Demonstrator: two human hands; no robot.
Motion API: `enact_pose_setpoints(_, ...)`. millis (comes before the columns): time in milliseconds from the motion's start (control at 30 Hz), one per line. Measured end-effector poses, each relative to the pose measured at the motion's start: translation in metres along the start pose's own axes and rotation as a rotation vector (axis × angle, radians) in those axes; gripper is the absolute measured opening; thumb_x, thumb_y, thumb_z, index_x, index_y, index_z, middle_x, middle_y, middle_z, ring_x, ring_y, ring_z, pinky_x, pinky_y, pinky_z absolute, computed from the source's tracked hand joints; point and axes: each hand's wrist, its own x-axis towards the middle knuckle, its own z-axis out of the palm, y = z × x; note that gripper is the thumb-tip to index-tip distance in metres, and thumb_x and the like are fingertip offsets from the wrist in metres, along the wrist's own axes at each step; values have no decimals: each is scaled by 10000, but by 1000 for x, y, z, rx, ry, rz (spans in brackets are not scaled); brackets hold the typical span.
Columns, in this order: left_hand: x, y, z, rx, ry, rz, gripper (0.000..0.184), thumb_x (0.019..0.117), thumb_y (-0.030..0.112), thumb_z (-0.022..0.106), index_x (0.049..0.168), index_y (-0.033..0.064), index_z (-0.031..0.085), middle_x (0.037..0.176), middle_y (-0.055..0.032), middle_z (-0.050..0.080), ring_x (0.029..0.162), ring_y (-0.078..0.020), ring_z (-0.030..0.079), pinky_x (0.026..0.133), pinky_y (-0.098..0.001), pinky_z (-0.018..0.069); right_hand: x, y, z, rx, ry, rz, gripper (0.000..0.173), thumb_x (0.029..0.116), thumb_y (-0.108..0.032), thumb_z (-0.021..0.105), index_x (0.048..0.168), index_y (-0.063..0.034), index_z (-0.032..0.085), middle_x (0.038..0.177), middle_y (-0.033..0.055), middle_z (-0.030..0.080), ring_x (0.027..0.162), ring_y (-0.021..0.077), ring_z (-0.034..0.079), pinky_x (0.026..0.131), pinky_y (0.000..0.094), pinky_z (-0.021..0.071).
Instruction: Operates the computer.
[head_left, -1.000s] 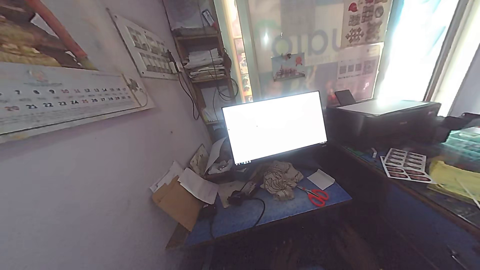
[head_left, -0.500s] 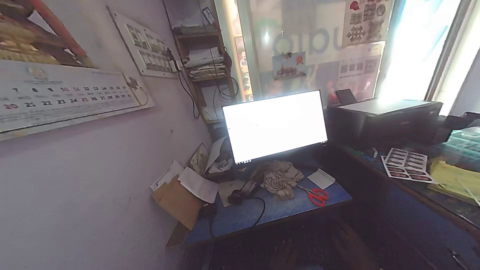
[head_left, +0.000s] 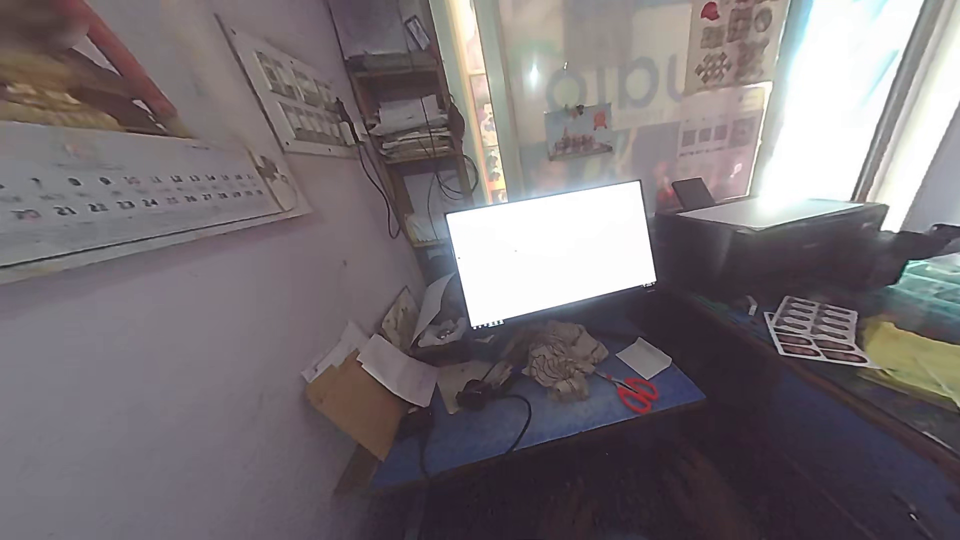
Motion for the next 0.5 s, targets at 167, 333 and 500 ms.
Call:
enact_pose_setpoints(167, 6, 2, -5, -94, 14, -60, 506, 1021, 342, 531, 1426, 43, 585, 1604, -189, 416, 1516, -366, 347, 1248, -525, 251, -3, -13, -8, -50, -33, 98, 499, 1042, -291, 485, 1441, -1, 560, 1517, 251, 502, 1440, 411, 451, 1214, 505, 347)
enact_pose_setpoints(333, 3, -11, 15, -142, 203, 43, 503, 1003, 315, 593, 1402, 9, 603, 1555, -228, 470, 1478, -419, 393, 1219, -594, 280, -1, -8, -6, -64, -28, 103, 534, 1035, -303, 505, 1472, 2, 519, 1522, 269, 485, 1423, 421, 468, 1196, 519, 367)
enact_pose_setpoints(500, 3, -3, 4, -22, 74, -11, 555, 1002, 434, 533, 1456, 120, 591, 1621, -131, 412, 1524, -344, 334, 1247, -555, 237, 0, -7, -6, -38, -12, 91, 523, 1027, -297, 519, 1475, -27, 529, 1529, 254, 483, 1425, 423, 464, 1191, 539, 367)
